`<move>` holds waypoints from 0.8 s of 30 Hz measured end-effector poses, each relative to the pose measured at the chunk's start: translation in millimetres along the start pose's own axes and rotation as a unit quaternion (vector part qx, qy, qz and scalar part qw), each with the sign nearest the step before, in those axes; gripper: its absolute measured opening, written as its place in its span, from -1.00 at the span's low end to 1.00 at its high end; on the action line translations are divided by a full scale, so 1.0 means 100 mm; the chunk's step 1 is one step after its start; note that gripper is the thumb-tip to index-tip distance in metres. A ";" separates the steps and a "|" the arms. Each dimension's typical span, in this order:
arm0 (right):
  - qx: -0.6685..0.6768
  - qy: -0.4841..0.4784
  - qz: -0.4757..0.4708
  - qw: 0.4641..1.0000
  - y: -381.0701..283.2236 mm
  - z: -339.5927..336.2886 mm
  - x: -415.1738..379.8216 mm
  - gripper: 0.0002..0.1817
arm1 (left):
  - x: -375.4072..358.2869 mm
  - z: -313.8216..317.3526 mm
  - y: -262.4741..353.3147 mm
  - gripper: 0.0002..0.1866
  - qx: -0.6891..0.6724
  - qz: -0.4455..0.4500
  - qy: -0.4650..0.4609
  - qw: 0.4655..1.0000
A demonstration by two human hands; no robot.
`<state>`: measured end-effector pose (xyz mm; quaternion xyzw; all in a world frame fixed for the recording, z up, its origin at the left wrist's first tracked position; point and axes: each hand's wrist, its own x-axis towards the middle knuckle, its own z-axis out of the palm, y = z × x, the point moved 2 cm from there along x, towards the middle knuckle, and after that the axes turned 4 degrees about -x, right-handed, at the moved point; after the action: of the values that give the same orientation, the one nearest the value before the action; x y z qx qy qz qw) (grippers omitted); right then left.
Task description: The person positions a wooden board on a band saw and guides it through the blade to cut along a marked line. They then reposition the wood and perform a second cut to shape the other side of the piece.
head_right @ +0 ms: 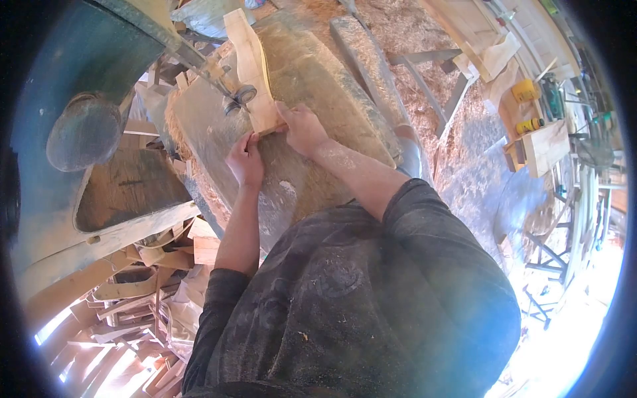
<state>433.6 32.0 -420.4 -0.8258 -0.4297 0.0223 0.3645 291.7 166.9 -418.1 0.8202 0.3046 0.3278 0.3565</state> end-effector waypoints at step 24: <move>-0.034 -0.082 -0.010 0.996 0.00 -0.11 0.13 -0.22 | 0.13 0.03 0.00 -0.94 0.090 0.019 0.022 0.996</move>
<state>445.3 35.4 -408.7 -0.8288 -0.4667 0.0715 0.3002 301.7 175.3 -415.7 0.8471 0.3251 0.3235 0.2683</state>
